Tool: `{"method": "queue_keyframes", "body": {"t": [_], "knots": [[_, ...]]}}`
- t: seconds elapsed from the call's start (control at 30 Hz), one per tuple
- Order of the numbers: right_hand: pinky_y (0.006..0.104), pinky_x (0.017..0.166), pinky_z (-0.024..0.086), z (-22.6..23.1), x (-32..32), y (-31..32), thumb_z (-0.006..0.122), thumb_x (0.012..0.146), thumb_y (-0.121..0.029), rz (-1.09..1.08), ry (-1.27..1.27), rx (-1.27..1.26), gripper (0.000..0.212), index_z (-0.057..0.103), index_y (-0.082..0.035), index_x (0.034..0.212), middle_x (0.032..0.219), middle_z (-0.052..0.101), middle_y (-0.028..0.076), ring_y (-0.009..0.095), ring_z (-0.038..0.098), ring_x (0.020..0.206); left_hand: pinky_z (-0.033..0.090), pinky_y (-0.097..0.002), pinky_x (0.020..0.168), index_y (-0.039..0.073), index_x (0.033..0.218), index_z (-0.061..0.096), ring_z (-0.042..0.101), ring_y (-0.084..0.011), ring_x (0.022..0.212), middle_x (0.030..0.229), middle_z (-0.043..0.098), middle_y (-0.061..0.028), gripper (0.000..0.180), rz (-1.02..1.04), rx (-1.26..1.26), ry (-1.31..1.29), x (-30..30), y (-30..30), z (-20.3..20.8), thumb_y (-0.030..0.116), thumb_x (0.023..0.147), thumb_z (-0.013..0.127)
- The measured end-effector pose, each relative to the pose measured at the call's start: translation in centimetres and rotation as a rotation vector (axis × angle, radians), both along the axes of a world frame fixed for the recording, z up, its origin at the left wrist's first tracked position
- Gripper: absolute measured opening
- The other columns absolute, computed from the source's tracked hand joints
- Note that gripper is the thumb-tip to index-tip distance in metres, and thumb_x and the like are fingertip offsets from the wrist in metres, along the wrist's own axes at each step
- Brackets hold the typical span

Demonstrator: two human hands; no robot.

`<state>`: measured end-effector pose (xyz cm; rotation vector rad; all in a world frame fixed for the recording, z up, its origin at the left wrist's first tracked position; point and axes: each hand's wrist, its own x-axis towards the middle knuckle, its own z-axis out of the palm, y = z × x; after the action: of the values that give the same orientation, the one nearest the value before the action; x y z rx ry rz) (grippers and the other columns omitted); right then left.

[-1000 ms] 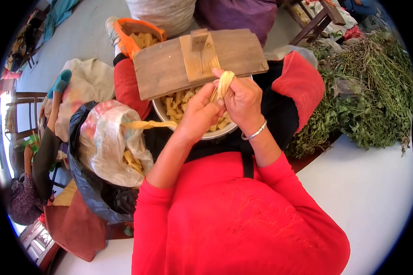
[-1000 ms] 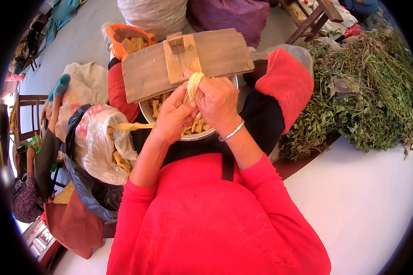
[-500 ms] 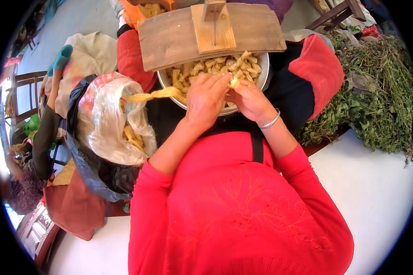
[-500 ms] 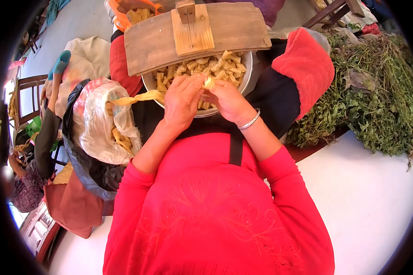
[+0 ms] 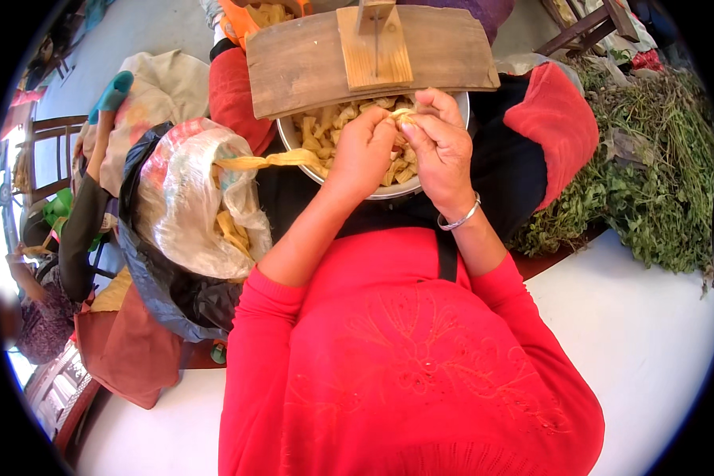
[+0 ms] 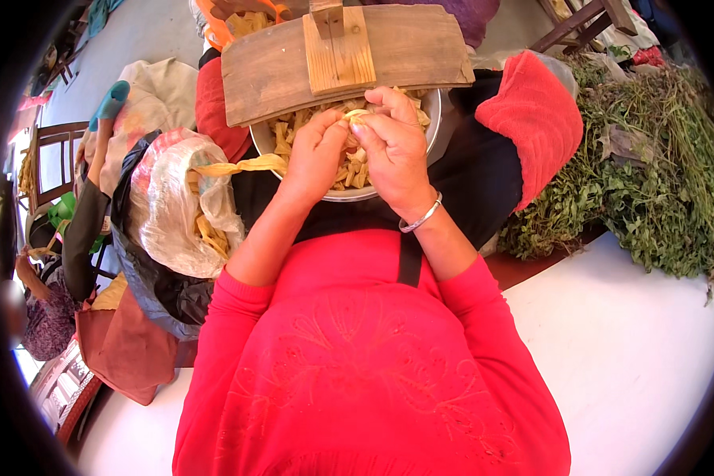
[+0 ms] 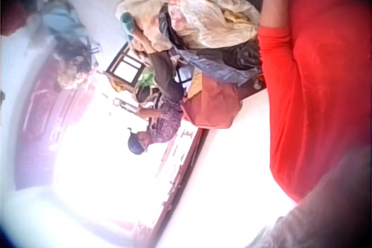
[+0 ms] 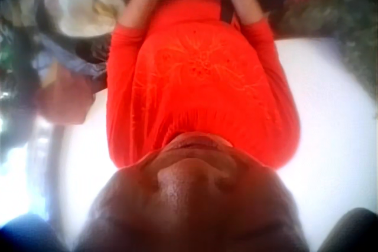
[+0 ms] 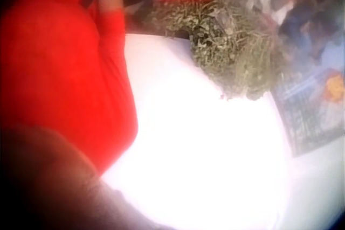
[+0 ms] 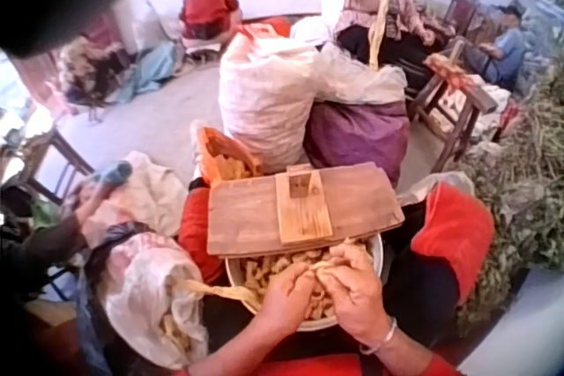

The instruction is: The person is pulling long yellow plant-based strips through a wooden slotted tool and placing the processed pieces into a bowl.

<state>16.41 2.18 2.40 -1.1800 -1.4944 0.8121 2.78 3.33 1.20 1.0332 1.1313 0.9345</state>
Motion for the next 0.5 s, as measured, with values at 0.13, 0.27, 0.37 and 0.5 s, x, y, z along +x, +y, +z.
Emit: {"method": "queue_keyframes", "body": {"t": [0.13,0.27,0.37,0.5], "knots": [[0.0273,0.08,0.045,0.4,-0.7,0.6,0.064,0.084,-0.002,-0.047,0.103,-0.009,0.007,0.066,0.003,0.088,0.114,0.055,0.01,0.017,0.055,0.093,0.022,-0.0189,0.04,0.005,0.098,0.057,0.031,-0.0037,0.045,0.066,0.05,0.0005,0.025,-0.012,-0.272,-0.459,-0.5,-2.7,-0.4,0.029,0.098,0.051],[0.0259,0.084,0.044,-0.1,0.1,0.7,0.063,0.086,-0.003,0.011,0.207,-0.092,0.008,0.066,0.003,0.09,0.116,0.056,0.009,0.015,0.054,0.099,0.031,-0.0231,0.043,0.002,0.093,0.06,0.04,-0.007,0.05,0.068,0.05,0.0002,0.023,-0.079,-0.076,-0.197,-2.8,-5.1,0.1,0.023,0.098,0.052],[0.0281,0.096,0.042,-0.1,1.5,1.2,0.061,0.092,-0.015,0.083,0.508,-0.332,0.034,0.056,0.0,0.123,0.126,0.054,0.008,0.014,0.051,0.113,0.044,-0.0319,0.052,0.002,0.092,0.062,0.057,-0.0212,0.06,0.074,0.057,-0.0083,0.008,-0.046,0.549,0.5,-4.3,-3.6,0.2,0.01,0.091,0.059],[0.0274,0.09,0.046,2.9,3.3,3.4,0.062,0.093,-0.024,0.192,0.15,-0.333,0.041,0.054,0.001,0.124,0.117,0.059,0.006,0.013,0.055,0.107,0.046,-0.0382,0.054,0.005,0.087,0.06,0.059,-0.0324,0.066,0.076,0.059,-0.0116,0.006,-0.098,0.789,0.749,-4.4,-1.7,2.5,0.007,0.083,0.064]]}}
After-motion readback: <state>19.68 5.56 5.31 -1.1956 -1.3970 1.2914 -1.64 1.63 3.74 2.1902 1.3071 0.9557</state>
